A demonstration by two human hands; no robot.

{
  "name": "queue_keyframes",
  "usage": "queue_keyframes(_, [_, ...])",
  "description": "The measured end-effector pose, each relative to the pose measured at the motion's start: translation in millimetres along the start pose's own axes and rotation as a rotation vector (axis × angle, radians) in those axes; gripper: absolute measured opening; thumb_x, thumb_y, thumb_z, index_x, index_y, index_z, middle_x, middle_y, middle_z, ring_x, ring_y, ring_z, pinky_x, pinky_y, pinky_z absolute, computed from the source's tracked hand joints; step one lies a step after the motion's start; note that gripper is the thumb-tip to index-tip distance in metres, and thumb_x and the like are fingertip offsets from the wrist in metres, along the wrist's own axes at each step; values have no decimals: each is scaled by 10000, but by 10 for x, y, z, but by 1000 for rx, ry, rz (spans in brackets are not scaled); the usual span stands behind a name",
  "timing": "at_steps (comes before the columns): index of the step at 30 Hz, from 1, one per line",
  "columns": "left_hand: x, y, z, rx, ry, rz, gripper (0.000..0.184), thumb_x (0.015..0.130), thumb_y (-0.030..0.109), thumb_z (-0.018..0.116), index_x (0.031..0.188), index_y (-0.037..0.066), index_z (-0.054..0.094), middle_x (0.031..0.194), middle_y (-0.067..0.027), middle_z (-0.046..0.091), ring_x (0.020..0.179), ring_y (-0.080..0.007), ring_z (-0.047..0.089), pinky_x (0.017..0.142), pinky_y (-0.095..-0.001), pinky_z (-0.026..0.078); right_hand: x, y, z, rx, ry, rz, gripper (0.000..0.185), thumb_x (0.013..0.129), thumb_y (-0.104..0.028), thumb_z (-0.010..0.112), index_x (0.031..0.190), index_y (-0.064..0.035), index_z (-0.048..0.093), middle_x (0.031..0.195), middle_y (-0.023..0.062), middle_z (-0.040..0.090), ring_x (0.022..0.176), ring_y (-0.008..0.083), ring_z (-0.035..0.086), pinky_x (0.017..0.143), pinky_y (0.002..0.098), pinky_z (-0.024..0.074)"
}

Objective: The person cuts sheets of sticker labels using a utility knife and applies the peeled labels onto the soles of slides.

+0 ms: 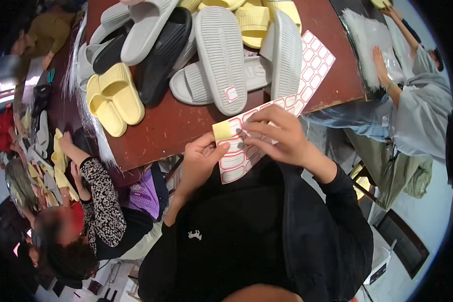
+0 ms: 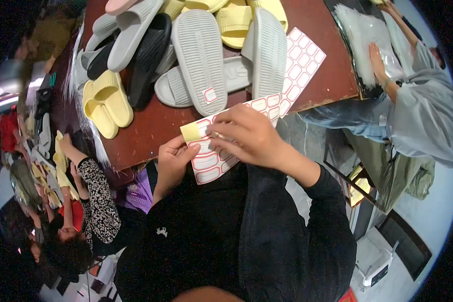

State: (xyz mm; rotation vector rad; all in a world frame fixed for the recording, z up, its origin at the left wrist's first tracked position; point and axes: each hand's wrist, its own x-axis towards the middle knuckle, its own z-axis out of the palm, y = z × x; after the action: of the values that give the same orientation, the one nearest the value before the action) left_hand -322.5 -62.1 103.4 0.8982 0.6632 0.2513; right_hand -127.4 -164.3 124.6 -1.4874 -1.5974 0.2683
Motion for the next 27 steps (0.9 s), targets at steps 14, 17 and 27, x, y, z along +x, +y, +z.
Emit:
queue_keyframes(14, [437,-6,600,172,-195,-45,201,872,26,600,1050,-68,592,945,-40,617,839,-66,563,733,-196,464,-348,89,-372,-20,68,86,221,709,-23,730,914,5,651,833,102,629,726,238,622,626,300,496])
queue_keyframes(17, [483,9,678,268,-192,-73,180,866,36,612,1017,-61,606,905,-18,611,808,-54,551,699,-185,450,-400,126,-427,-48,72,88,200,709,-26,721,893,4,648,833,106,632,715,243,623,622,305,502])
queue_keyframes(27, [660,-209,982,364,-105,13,156,837,52,636,961,-42,632,823,-39,616,743,-94,556,684,-236,451,-680,386,-609,240,361,498,104,723,19,668,819,26,627,790,116,633,700,246,622,622,299,496])
